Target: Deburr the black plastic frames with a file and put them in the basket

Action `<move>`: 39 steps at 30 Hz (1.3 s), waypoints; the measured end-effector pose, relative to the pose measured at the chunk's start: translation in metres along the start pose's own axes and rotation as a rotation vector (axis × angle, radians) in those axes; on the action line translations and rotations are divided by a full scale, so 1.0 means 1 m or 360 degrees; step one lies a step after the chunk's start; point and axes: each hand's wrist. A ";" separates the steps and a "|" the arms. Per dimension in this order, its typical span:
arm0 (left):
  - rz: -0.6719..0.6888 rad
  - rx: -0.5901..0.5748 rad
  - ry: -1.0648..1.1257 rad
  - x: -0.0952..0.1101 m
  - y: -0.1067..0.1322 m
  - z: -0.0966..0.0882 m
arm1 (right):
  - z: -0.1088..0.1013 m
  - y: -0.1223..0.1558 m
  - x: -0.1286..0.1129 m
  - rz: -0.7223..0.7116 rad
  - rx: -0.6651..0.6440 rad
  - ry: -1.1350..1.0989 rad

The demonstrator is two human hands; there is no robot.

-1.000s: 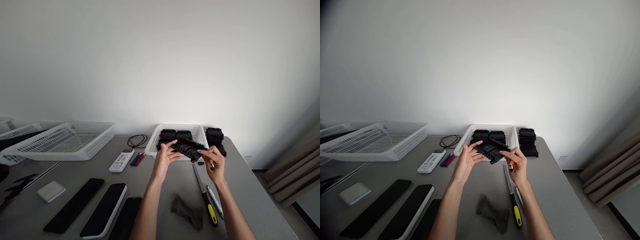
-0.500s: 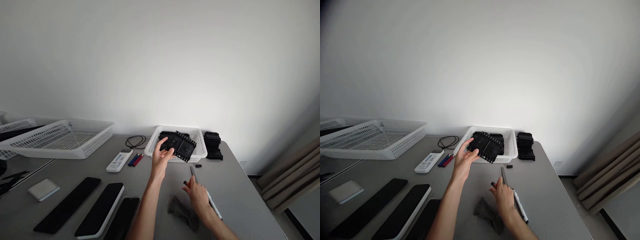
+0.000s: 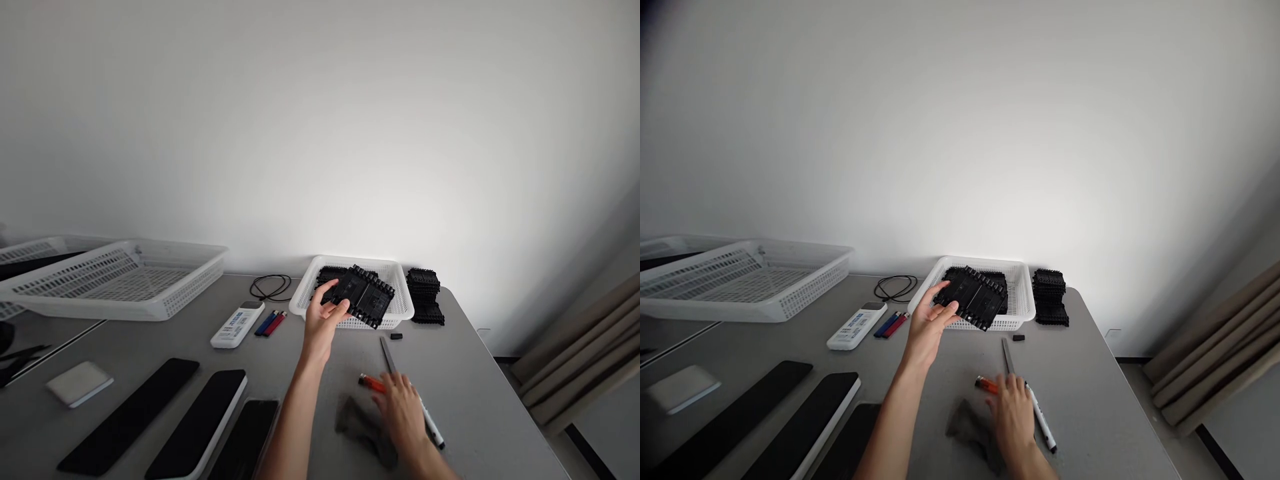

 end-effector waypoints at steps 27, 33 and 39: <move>-0.0077 0.0039 0.0102 0.001 0.003 0.009 | -0.115 -0.028 0.050 0.0115 0.0567 -0.2586; -0.0119 -0.0045 0.0046 0.003 0.008 0.016 | -0.133 -0.085 0.015 0.0000 0.0276 -0.2535; -0.0121 -0.0151 -0.0152 -0.003 0.004 0.012 | -0.124 -0.106 0.000 0.0007 0.0368 -0.2460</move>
Point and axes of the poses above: each hand's wrist, its own y-axis away from the middle knuckle, its own z-axis out of the palm, x = y × z
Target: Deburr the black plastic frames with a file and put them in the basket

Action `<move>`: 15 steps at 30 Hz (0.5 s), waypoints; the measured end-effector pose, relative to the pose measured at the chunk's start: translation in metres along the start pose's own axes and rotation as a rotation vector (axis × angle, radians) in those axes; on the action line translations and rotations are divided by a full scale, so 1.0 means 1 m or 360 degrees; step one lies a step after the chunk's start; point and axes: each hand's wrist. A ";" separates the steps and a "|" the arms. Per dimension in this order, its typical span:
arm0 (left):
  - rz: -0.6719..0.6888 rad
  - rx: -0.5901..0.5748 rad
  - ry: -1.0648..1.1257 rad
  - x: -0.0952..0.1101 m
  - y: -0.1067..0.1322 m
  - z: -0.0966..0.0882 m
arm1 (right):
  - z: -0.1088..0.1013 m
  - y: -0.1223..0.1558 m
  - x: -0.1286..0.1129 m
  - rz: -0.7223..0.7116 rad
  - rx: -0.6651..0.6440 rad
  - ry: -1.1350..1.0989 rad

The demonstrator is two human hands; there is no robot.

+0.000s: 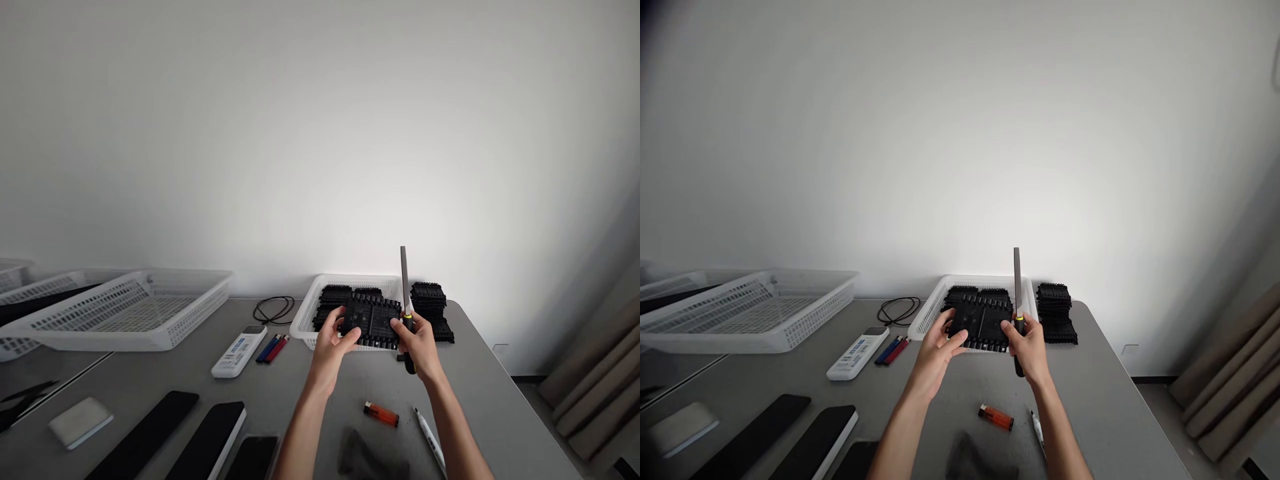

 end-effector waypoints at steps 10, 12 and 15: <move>-0.0081 -0.0178 -0.0381 -0.001 -0.007 -0.008 | -0.019 -0.005 0.010 -0.0136 -0.0013 0.0507; -0.0147 -0.0187 -0.0364 -0.003 -0.007 -0.007 | -0.020 -0.004 0.010 -0.0161 0.0009 0.0568; -0.0206 -0.0092 -0.0395 -0.007 -0.008 -0.005 | -0.023 -0.003 0.008 -0.0165 0.0089 0.0481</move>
Point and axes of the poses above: each hand's wrist, its own y-axis away from the middle knuckle, its own z-axis out of the palm, x = y × z
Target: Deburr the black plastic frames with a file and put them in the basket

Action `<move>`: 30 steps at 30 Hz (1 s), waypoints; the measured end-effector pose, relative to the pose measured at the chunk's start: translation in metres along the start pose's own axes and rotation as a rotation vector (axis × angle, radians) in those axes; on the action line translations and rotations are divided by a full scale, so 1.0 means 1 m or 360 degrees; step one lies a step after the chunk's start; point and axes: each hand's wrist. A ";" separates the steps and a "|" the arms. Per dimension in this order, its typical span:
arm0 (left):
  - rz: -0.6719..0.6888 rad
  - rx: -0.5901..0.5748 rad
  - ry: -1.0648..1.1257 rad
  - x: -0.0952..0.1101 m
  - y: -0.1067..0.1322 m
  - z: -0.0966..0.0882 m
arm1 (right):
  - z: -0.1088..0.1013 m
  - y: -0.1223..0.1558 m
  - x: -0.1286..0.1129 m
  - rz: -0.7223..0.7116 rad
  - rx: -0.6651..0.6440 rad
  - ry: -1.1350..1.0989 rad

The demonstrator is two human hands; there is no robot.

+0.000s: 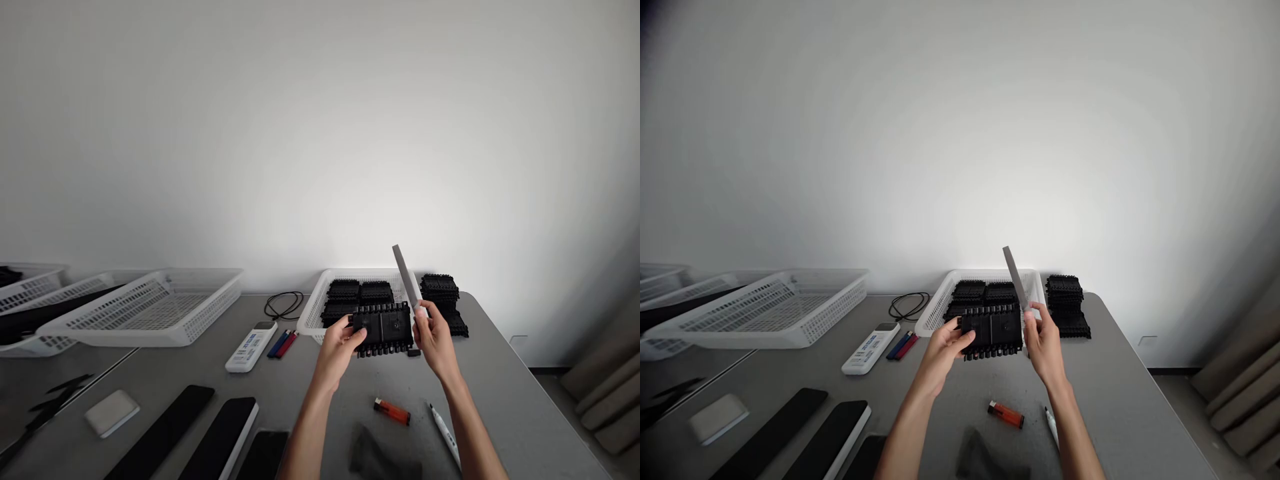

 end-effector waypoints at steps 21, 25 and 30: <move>0.0245 0.0213 0.0020 -0.015 -0.007 0.003 | -0.003 0.016 -0.028 -0.0121 0.0107 0.0827; 0.0244 0.0216 -0.0008 -0.015 -0.004 0.005 | 0.009 0.022 -0.031 -0.0213 0.0116 0.0950; 0.0285 0.0236 0.0039 -0.014 -0.003 0.006 | 0.009 0.022 -0.031 -0.0248 0.0149 0.1037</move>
Point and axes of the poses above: each hand's wrist, its own y-axis away from the middle knuckle, its own z-axis out of the palm, x = y × z
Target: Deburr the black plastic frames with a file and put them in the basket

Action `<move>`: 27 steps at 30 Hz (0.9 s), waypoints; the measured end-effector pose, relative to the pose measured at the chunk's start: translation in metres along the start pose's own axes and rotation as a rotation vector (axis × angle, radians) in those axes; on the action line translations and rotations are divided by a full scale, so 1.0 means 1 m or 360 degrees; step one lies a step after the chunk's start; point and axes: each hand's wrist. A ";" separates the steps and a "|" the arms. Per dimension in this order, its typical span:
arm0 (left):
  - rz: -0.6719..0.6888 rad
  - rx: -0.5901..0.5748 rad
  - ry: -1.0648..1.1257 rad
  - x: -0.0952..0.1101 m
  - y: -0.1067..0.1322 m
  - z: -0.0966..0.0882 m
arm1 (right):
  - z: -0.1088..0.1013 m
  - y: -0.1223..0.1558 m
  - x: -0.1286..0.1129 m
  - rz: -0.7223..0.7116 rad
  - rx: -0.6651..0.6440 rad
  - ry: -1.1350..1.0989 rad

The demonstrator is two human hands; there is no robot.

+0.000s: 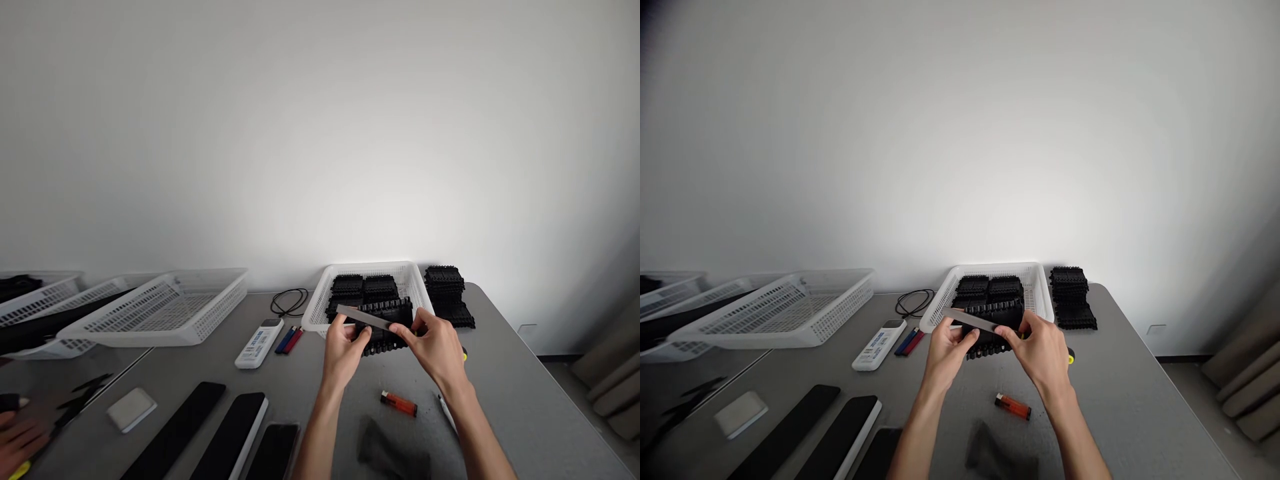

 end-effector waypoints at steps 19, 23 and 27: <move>-0.0034 0.0070 0.0032 0.007 -0.002 -0.007 | -0.012 -0.006 0.018 0.0072 0.0150 -0.0034; -0.0018 0.0033 -0.0012 0.006 -0.001 -0.005 | -0.011 -0.003 0.014 0.0077 0.0122 -0.0069; 0.0035 -0.0026 -0.0015 0.006 0.002 -0.004 | -0.001 0.003 0.000 0.0014 0.0042 -0.0054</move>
Point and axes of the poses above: each hand's wrist, its own y-axis away from the middle knuckle, its own z-axis out of the palm, x = y × z
